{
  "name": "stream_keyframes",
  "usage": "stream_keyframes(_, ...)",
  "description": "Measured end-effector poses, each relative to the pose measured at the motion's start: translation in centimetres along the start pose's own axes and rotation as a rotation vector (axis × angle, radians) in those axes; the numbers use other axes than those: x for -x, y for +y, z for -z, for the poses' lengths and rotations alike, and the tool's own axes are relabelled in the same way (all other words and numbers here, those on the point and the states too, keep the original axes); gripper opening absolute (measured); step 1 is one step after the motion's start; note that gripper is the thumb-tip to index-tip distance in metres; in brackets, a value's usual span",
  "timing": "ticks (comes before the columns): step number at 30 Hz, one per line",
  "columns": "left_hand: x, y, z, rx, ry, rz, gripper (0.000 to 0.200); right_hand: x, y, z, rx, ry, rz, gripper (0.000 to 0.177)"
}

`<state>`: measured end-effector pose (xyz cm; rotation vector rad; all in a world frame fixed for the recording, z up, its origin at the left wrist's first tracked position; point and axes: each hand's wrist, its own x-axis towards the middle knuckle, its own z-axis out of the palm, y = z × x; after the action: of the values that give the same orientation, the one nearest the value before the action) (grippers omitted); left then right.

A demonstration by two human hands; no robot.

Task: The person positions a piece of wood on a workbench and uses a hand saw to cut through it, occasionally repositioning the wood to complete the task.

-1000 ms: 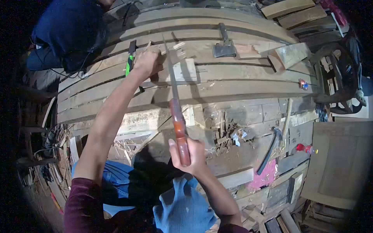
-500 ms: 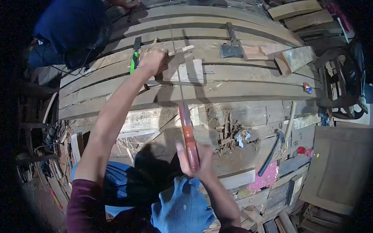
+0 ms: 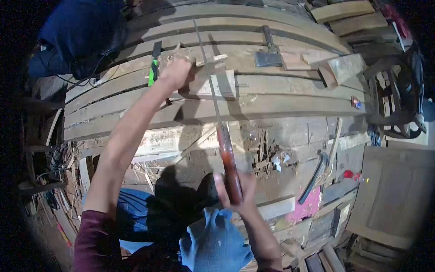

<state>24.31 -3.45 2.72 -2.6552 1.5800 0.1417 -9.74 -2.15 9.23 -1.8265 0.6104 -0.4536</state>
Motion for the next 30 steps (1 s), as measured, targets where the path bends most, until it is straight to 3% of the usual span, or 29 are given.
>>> stream_keyframes(2,0.3,-0.1,0.9,0.099,0.052,0.01,0.02,-4.2,-0.1,-1.0,0.073,-0.103,-0.122,0.014)
stream_keyframes(4,0.1,-0.3,1.4,0.146,0.011,0.053,0.019,-5.6,0.3,-3.8,-0.069,0.07,0.045,0.023)
stream_keyframes(6,0.1,-0.1,1.5,0.121,-0.032,0.046,0.02,-2.6,-0.8,-2.4,-0.067,0.043,0.029,0.023)
stream_keyframes(10,-0.1,-0.5,0.3,0.052,0.074,0.008,0.03,0.5,0.3,-0.5,0.067,0.01,0.103,0.026)
stream_keyframes(11,-0.2,-0.5,0.4,0.027,-0.009,0.007,0.03,0.3,0.5,-0.7,0.061,0.018,0.096,0.027)
stream_keyframes(14,0.5,-1.0,1.7,0.191,0.055,0.054,0.031,-3.9,-0.7,-2.6,-0.116,0.006,-0.143,0.023)
stream_keyframes(15,0.6,-1.2,2.0,0.134,0.057,0.002,0.031,-3.2,0.4,-2.7,-0.143,-0.001,-0.123,0.016)
stream_keyframes(17,-0.4,-1.0,1.4,0.079,0.075,0.028,0.032,1.7,0.5,-1.2,-0.046,0.07,0.094,0.018)
stream_keyframes(19,-0.3,-0.6,1.4,-0.009,-0.038,0.046,0.036,2.0,0.0,-0.8,-0.158,0.119,0.012,0.026)
stream_keyframes(20,0.0,-0.6,1.1,0.01,-0.037,0.061,0.037,1.3,-0.2,-0.2,-0.032,0.043,-0.06,0.028)
stream_keyframes(22,-0.6,-2.1,1.1,0.05,0.006,0.106,0.039,-0.4,-0.2,-0.2,-0.016,0.019,0.017,0.028)
stream_keyframes(23,-0.8,-2.5,0.4,0.033,0.073,0.124,0.039,-0.5,-0.4,0.1,-0.064,0.061,-0.089,0.027)
stream_keyframes(26,-0.6,-2.4,0.5,-0.051,0.079,0.041,0.04,0.6,1.1,2.1,-0.171,0.091,-0.104,0.03)
stream_keyframes(28,-0.2,-1.5,0.5,-0.084,-0.004,0.056,0.041,1.9,2.6,3.4,-0.088,0.004,0.07,0.022)
stream_keyframes(29,0.4,-1.3,-0.2,-0.126,0.091,0.003,0.041,2.9,2.9,3.6,-0.064,0.018,0.075,0.021)
stream_keyframes(30,0.9,-1.0,-1.2,-0.113,0.206,-0.018,0.022,3.5,2.9,3.7,-0.043,0.029,0.073,0.021)
